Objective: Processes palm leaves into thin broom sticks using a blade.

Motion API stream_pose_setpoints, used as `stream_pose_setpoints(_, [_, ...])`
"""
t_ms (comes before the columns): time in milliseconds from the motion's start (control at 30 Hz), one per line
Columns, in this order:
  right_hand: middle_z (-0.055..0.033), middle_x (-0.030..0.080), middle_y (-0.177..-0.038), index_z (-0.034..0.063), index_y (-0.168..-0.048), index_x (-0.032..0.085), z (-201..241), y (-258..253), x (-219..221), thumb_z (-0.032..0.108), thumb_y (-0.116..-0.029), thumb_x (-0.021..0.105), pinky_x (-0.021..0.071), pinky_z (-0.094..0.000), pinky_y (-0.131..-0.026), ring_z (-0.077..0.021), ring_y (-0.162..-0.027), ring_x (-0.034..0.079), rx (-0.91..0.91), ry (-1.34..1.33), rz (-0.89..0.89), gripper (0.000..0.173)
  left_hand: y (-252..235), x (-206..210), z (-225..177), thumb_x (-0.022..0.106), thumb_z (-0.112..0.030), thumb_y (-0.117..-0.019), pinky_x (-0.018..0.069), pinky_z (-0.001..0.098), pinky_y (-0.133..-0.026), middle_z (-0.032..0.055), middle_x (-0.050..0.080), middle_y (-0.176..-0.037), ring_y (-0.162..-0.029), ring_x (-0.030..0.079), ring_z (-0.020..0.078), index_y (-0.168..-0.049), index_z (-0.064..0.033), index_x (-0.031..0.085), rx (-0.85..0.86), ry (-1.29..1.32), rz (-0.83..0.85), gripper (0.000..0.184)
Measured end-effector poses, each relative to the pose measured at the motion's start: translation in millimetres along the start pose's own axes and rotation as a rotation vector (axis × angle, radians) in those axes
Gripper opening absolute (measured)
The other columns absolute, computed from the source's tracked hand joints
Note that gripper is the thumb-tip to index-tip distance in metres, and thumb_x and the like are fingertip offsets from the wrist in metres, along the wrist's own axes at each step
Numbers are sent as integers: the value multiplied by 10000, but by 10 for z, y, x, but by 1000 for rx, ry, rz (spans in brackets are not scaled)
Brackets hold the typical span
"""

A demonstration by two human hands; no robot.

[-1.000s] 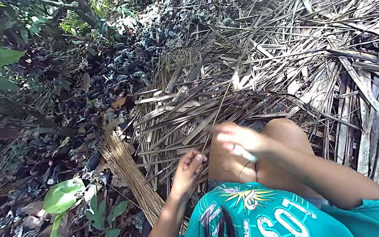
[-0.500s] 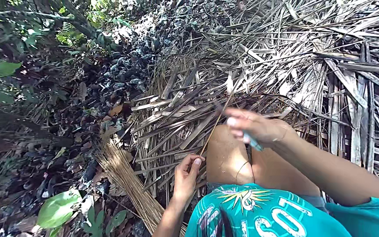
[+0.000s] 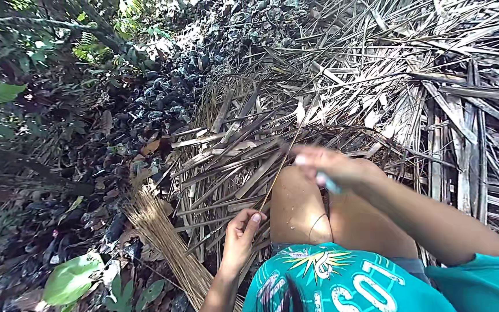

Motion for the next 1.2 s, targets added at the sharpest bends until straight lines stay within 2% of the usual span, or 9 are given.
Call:
stream_pose_setpoints(67, [163,446,-615,181,-1260,559,177,-65,-776,237,-1081,333,377,-120,-468,58,-481,403,-153,-49,-310,294,60,-51,61,528,-134,-1018,356,94,-517,-174,547,-681,-551,424,-94,-965,-125,695,-33,7,5,176])
stream_pose_setpoints(167, [140,422,-606,182,-1397,492,451,75,-1359,256,-1119,301,382,-136,-442,26,-449,396,-297,-161,-598,346,75,-100,125,487,-99,-1021,354,111,-501,-166,499,-632,-521,410,-73,-969,-124,693,-126,78,-7,214])
stream_pose_setpoints(400, [72,513,-729,133,-1552,297,-364,204,778,179,-1062,457,422,-144,-477,13,-521,471,224,-100,205,518,-57,204,42,367,-98,-1051,356,119,-464,-154,461,-558,-461,402,-58,-921,-150,643,-369,472,45,310])
stream_pose_setpoints(467, [72,505,-761,112,-1540,333,-504,218,991,166,-1076,445,400,-135,-462,17,-519,451,285,-114,335,481,-57,227,40,368,-86,-1043,362,116,-465,-145,489,-574,-466,412,-58,-940,-149,637,-377,533,48,295])
stream_pose_setpoints(667, [74,450,-630,133,-1448,470,-109,-44,100,171,-1095,386,394,-119,-427,18,-456,430,44,-176,-154,365,59,199,119,434,-118,-1036,367,119,-461,-153,440,-544,-453,421,-50,-879,-161,641,-383,574,91,264])
stream_pose_setpoints(767, [46,476,-659,179,-1569,328,-163,67,379,176,-1088,419,429,-157,-453,-21,-489,475,104,-131,-49,489,24,229,117,413,-124,-1054,378,120,-459,-144,453,-533,-447,436,-45,-877,-151,648,-414,666,100,296])
stream_pose_setpoints(900, [78,508,-750,142,-1567,326,-485,233,990,174,-1073,460,389,-137,-463,22,-519,445,271,-99,316,513,-34,283,95,395,-104,-1040,395,121,-442,-123,497,-535,-438,464,-38,-899,-142,651,-445,845,134,295])
stream_pose_setpoints(1067, [107,464,-658,123,-1449,461,-21,-19,134,172,-1084,375,393,-111,-463,38,-498,437,31,-144,-53,379,80,218,156,578,-219,-1025,386,116,-458,-156,470,-549,-460,459,-53,-879,-190,673,-402,741,273,177])
stream_pose_setpoints(1200, [78,433,-635,154,-1451,471,80,8,105,176,-1082,375,387,-123,-434,9,-468,427,-27,-160,-57,382,49,148,115,500,-193,-1050,398,101,-491,-150,551,-614,-508,481,-69,-1001,-131,710,-268,388,210,224])
Point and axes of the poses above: each hand's wrist, its own y-axis away from the middle knuckle, its own x-axis out of the palm, z = x × y, the point moved 7 cm from there along -y, towards the middle knuckle
